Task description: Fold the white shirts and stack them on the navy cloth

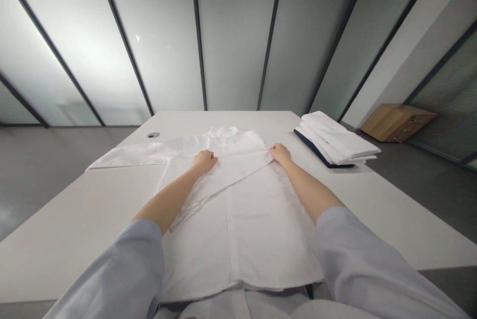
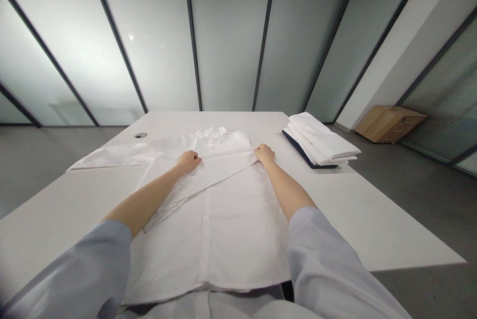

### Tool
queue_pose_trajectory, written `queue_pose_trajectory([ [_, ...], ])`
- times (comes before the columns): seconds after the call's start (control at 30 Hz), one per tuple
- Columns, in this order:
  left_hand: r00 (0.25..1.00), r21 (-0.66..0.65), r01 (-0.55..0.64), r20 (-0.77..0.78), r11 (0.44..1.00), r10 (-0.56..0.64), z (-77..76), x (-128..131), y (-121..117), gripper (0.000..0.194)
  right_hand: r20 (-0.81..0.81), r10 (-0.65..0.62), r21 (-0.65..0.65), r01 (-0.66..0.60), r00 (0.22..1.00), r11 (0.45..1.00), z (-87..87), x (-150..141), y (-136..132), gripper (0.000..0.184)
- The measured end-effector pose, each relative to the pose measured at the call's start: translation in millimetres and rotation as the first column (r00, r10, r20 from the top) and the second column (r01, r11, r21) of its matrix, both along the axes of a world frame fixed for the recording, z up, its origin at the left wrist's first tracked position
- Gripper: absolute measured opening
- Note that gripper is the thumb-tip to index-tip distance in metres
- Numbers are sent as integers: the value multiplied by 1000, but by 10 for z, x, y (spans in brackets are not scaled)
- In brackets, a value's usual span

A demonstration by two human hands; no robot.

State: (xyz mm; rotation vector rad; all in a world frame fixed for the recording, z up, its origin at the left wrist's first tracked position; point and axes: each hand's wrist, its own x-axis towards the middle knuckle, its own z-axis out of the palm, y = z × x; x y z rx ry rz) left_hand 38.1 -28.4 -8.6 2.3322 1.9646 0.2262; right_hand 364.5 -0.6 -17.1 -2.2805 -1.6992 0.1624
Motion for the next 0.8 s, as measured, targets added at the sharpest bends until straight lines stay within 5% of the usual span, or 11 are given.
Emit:
queue_pose_trajectory([
  [0.23, 997, -144, 24, -63, 989, -33, 95, 10, 49, 30, 112, -4, -89, 14, 994, 996, 90, -93, 52, 36],
  [0.43, 969, -187, 204, 179, 961, -171, 111, -82, 38, 58, 70, 66, -46, -63, 995, 997, 22, -68, 133, 30],
  [0.53, 936, -193, 295, 254, 936, -242, 100, -116, 38, 52, 55, 33, -5, -33, 998, 999, -26, -68, 127, 30],
  [0.67, 964, -86, 223, 166, 971, -207, 57, -109, 37, 54, 129, -13, 79, 2, 992, 997, -10, -148, 80, 36],
  [0.8, 986, -11, 162, 36, 987, -162, 19, -76, -8, 48, 229, 119, 174, -161, 966, 971, 49, -347, 6, 38],
])
